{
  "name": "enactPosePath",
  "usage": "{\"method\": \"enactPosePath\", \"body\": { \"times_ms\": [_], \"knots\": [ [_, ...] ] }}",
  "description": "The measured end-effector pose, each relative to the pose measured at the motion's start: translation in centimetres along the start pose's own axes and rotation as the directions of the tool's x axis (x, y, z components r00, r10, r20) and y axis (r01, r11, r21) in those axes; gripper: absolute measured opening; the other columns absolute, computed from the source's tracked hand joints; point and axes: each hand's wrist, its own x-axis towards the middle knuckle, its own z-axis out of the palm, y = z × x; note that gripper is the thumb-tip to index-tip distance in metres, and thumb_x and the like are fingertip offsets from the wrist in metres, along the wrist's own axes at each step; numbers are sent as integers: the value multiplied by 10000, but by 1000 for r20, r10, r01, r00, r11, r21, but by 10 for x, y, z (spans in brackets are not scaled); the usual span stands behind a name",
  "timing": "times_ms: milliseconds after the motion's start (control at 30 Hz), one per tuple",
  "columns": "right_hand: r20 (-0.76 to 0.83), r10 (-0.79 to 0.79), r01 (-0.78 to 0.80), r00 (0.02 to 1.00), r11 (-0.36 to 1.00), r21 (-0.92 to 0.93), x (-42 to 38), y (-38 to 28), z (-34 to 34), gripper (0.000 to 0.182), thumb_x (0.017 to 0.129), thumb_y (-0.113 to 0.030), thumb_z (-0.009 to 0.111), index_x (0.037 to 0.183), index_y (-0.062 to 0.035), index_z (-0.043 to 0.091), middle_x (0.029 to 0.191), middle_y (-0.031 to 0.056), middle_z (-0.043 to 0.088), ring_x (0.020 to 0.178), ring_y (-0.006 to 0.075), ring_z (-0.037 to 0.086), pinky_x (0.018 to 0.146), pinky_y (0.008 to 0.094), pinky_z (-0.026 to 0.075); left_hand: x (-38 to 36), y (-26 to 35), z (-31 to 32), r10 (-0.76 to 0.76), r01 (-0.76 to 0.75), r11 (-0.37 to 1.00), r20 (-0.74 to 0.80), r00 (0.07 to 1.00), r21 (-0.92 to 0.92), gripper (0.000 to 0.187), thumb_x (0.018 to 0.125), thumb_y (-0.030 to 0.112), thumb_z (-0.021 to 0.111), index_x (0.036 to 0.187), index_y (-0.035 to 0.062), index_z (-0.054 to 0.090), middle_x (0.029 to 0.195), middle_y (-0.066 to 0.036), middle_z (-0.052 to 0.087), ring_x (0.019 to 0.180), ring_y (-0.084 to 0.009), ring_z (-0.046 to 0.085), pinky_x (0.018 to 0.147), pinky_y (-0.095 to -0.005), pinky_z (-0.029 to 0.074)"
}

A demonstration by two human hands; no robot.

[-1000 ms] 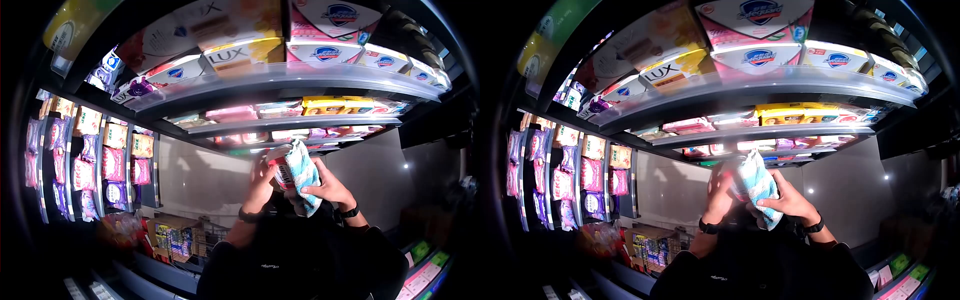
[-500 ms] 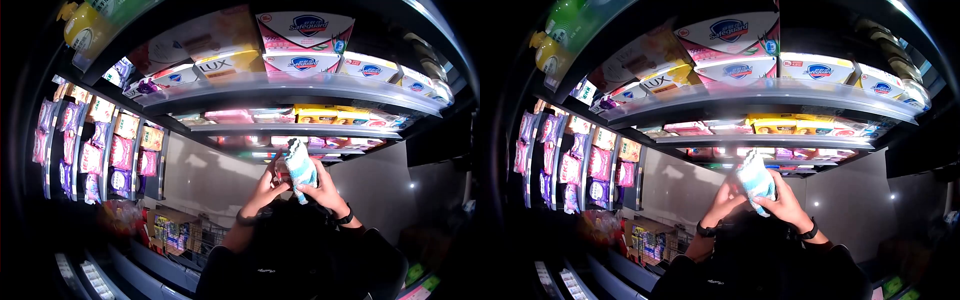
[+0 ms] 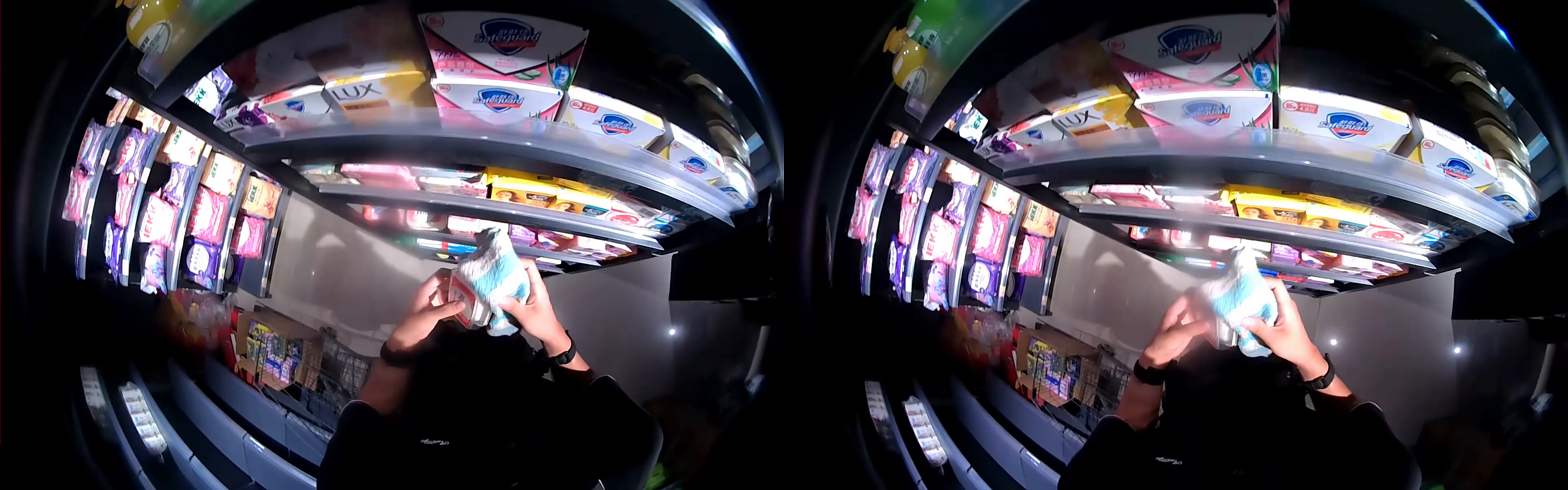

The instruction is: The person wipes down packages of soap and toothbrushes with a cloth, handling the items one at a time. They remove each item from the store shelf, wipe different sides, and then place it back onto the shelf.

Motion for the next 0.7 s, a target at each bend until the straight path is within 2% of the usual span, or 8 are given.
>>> {"method": "enactPosePath", "body": {
  "times_ms": [67, 167, 300, 333, 433, 467, 633, 700],
  "knots": [
    [7, 39, -40, 999, 996, 81, -5, 0, -3, 679, 823, -245, 752, 1337, -48, 354, 1201, 69, 500, 1126, 159, 480, 968, 325, 390, -4, -1, 2, -95, 95, 995, -6, 995, 6, 476, 850, 76, 684, 1265, -4, 466, 1099, -56, 600, 1008, -135, 579, 878, -276, 471],
    [29, 40, -45, 999, 986, 161, -7, 0, -5, 701, 828, -240, 744, 1359, -52, 327, 1189, 82, 505, 1118, 170, 490, 974, 330, 388, -2, -5, -2, -157, 153, 987, 86, 984, 47, 488, 839, 1, 622, 1304, 0, 475, 1197, -90, 582, 1141, -211, 539, 981, -354, 423],
    [263, 98, -39, 960, 974, -221, 1, -4, -12, 636, 826, -137, 729, 1350, -54, 378, 1231, 87, 511, 1179, 181, 467, 1004, 331, 362, -2, -13, 9, -146, 128, 967, 67, 987, 218, 572, 787, 71, 720, 1298, -15, 477, 1221, -91, 578, 1161, -184, 528, 1001, -353, 411],
    [265, 137, -68, 955, 965, -254, 2, -4, -11, 599, 827, -89, 715, 1339, -54, 405, 1246, 90, 513, 1188, 169, 458, 1007, 326, 359, 0, -21, 3, -151, 137, 966, 48, 987, 219, 615, 799, 6, 716, 1328, -29, 404, 1240, -86, 558, 1147, -170, 548, 1012, -334, 422],
    [321, 279, -316, 905, 946, 69, 11, 7, -19, 581, 844, -47, 692, 1350, -54, 407, 1225, 65, 510, 1137, 124, 467, 972, 286, 384, 5, -15, 18, -41, 45, 998, -92, 995, 43, 631, 796, -16, 708, 1335, -26, 381, 1238, -82, 545, 1172, -164, 530, 1009, -328, 426],
    [309, 360, -422, 880, 891, 166, 11, 9, -21, 553, 843, -21, 681, 1334, -48, 427, 1184, 43, 528, 1108, 105, 483, 952, 265, 398, 6, -15, 16, -43, 51, 997, -125, 991, 57, 595, 821, -19, 683, 1334, -19, 382, 1242, -86, 537, 1177, -163, 524, 989, -318, 437],
    [74, 251, -262, 965, 942, 209, 7, 30, -17, 461, 846, -2, 646, 1274, -46, 478, 1073, 16, 582, 986, 100, 549, 865, 262, 456, 14, -23, 13, -100, 103, 994, -99, 990, 24, 538, 882, 41, 640, 1357, 53, 388, 1223, -48, 534, 1127, -139, 535, 983, -294, 423],
    [-28, 212, -199, 977, 950, 239, 3, 29, -16, 458, 846, -6, 647, 1269, -40, 475, 1062, 17, 587, 984, 102, 551, 860, 265, 458, 17, -33, 9, -21, 23, 1000, -62, 998, 19, 526, 883, 41, 635, 1350, 55, 395, 1192, -48, 540, 1084, -142, 549, 929, -313, 469]
  ]
}}
